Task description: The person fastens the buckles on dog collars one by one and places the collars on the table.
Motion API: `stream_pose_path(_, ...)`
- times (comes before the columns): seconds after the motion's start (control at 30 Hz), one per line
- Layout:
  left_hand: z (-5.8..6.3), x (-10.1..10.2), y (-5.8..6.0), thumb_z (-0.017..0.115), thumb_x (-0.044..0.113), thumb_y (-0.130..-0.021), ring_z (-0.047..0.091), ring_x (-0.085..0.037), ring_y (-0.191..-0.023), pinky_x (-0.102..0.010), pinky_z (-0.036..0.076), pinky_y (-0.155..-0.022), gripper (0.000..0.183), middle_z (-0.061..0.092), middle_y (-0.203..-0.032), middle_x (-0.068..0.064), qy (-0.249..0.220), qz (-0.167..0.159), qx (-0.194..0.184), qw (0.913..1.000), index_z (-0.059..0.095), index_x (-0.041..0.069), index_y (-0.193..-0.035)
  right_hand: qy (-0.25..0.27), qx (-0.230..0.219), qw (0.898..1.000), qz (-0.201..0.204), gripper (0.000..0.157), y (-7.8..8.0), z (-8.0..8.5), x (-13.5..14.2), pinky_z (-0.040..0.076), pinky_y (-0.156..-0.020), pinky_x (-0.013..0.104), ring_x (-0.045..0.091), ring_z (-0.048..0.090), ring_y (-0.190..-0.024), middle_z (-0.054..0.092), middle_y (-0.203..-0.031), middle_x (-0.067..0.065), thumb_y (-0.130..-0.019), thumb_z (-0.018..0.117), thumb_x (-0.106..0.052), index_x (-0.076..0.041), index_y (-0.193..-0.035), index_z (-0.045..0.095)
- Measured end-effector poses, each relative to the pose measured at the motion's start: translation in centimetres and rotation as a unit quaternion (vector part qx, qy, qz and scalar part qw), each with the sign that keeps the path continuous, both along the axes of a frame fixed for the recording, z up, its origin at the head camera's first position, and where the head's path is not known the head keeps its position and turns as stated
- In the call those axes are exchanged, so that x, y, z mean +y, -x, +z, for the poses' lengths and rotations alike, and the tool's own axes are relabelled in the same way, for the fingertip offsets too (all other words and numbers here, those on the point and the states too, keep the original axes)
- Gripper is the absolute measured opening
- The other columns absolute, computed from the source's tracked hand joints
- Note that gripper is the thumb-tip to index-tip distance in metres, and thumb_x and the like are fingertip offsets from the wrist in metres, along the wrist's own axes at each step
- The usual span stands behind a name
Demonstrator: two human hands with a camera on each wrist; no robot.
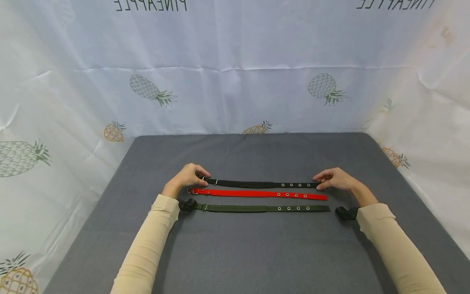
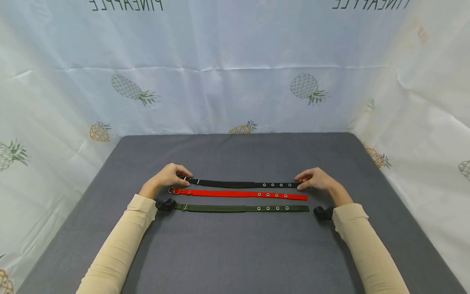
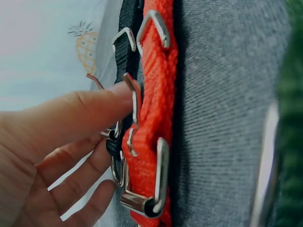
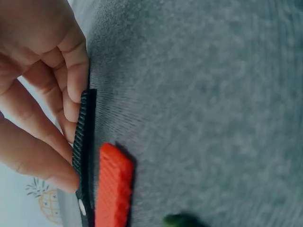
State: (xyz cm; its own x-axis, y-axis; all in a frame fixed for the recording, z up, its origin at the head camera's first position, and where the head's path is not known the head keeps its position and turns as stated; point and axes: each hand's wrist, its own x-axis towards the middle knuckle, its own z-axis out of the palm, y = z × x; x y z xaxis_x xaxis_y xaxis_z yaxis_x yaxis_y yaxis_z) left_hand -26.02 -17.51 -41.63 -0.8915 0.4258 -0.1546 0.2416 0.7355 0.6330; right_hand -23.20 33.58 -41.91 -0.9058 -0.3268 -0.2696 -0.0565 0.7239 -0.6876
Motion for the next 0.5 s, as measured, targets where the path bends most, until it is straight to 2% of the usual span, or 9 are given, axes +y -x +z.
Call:
stream_pose_path(0.1,0.01,0.19,0.13,0.076,0.011,-0.082,0.062,-0.034,-0.109,-0.045,0.053,-0.092,0.026,0.069,-0.115,-0.016,0.017,0.000,0.019,0.9997,0.074,0.004,-0.106,-0.014,0.023,1.000,0.013,0.036,0.14,0.25,-0.42,0.046,-0.067,0.022,0.002,0.051,-0.075,0.068,-0.097,0.013,-0.080,0.077,-0.017,0.005,-0.108,0.069)
stream_pose_path(0.23,0.25,0.35,0.03,0.076,0.011,-0.082,0.063,-0.032,-0.102,-0.042,0.054,-0.086,0.022,0.071,-0.110,-0.016,0.025,0.002,0.033,0.9991,0.075,0.004,-0.102,-0.026,0.037,0.999,0.024,0.028,0.36,0.43,-0.86,0.044,-0.060,0.022,0.002,0.049,-0.066,0.067,-0.082,0.008,-0.080,0.077,-0.013,0.007,-0.100,0.070)
stream_pose_path(0.33,0.30,0.21,-0.14,0.075,0.011,-0.082,0.064,-0.031,-0.100,-0.041,0.054,-0.084,0.021,0.072,-0.110,-0.016,0.026,0.004,0.033,0.9991,0.075,0.004,-0.102,-0.037,0.048,0.998,0.032,0.023,0.40,0.40,-0.90,0.044,-0.060,0.023,0.002,0.050,-0.066,0.069,-0.083,0.012,-0.083,0.074,-0.011,0.006,-0.098,0.071)
stream_pose_path(0.5,0.32,-0.23,-0.20,0.074,0.009,-0.083,0.064,-0.030,-0.097,-0.038,0.054,-0.080,0.020,0.072,-0.109,-0.016,0.023,0.017,0.033,0.9990,0.075,0.004,-0.102,-0.067,0.073,0.995,0.019,0.015,0.37,0.48,-0.90,0.045,-0.060,0.024,0.004,0.051,-0.067,0.072,-0.092,0.017,-0.089,0.067,-0.011,0.002,-0.095,0.073)
